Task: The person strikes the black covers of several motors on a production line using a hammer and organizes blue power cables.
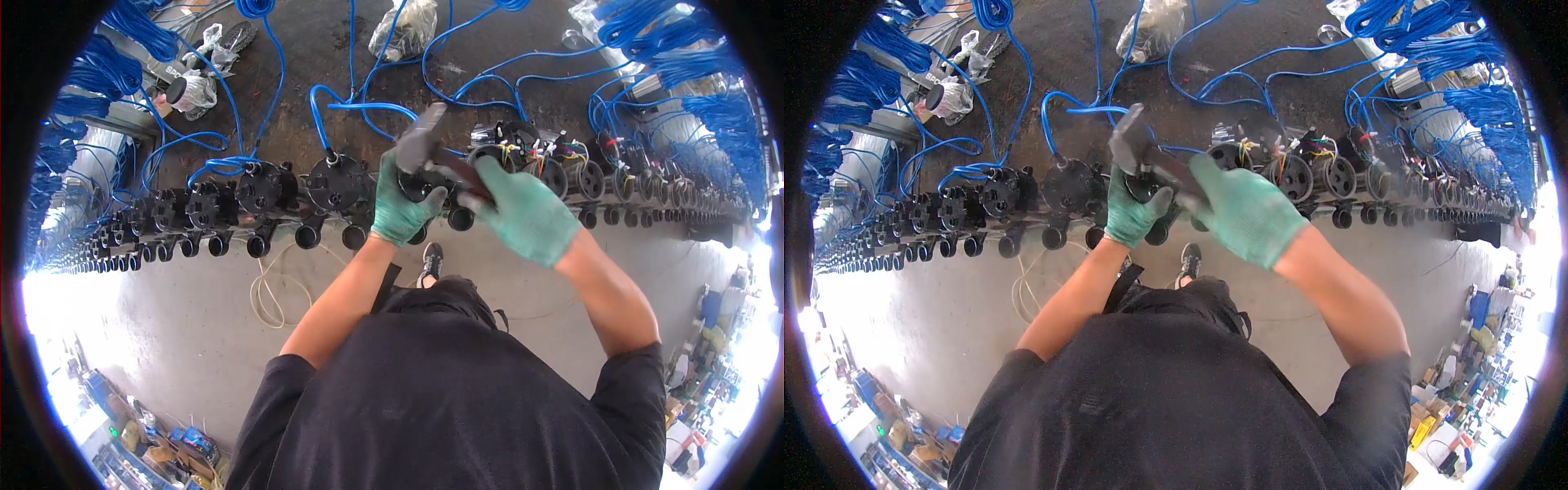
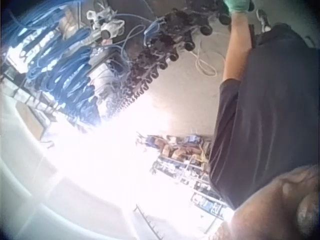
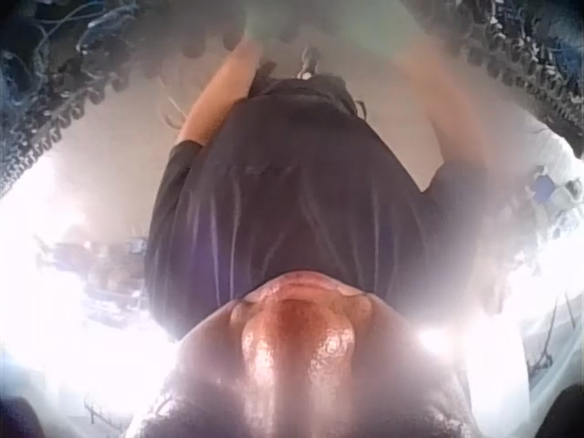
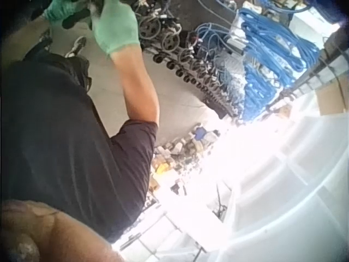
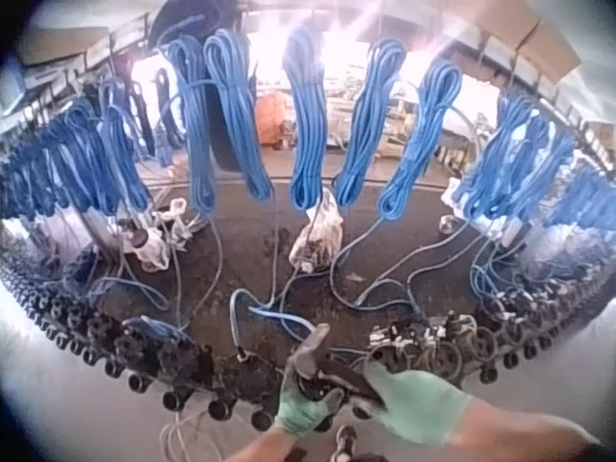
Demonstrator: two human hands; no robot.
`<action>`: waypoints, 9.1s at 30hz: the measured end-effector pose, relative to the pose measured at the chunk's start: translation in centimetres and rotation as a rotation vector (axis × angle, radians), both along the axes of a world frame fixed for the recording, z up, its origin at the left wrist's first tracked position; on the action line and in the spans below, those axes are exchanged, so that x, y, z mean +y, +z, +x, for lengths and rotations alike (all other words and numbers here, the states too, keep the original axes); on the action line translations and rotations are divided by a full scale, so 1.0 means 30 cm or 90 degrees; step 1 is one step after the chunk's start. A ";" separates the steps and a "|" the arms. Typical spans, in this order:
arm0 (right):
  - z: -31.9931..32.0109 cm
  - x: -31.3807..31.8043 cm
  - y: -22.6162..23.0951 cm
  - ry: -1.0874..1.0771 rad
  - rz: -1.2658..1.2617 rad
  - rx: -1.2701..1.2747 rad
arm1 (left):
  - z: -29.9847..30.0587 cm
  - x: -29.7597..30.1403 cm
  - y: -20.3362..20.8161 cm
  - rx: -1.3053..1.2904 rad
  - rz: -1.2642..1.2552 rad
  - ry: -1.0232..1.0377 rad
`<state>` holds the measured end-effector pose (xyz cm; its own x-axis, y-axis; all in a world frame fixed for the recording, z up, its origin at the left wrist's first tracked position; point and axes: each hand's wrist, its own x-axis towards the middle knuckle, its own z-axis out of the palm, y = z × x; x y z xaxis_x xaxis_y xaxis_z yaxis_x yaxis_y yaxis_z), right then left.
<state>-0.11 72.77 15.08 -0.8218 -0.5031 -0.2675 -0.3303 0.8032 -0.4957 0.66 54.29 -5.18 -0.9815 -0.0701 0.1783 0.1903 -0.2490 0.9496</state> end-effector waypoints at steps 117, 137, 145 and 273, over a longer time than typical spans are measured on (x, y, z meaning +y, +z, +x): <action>-0.071 0.273 -0.602 -0.274 -0.529 -0.036 | -0.388 0.201 0.337 -0.352 -0.006 -0.135; 0.047 0.271 -0.656 -0.286 -0.540 0.009 | -0.286 0.344 0.364 -0.015 -0.724 -0.063; -0.001 0.310 -0.415 -0.504 -0.580 -0.160 | -0.228 0.326 0.393 0.042 -0.820 -0.011; 0.271 0.697 -0.451 -0.356 -0.435 -0.271 | -0.228 0.408 0.277 -0.259 -0.454 -0.001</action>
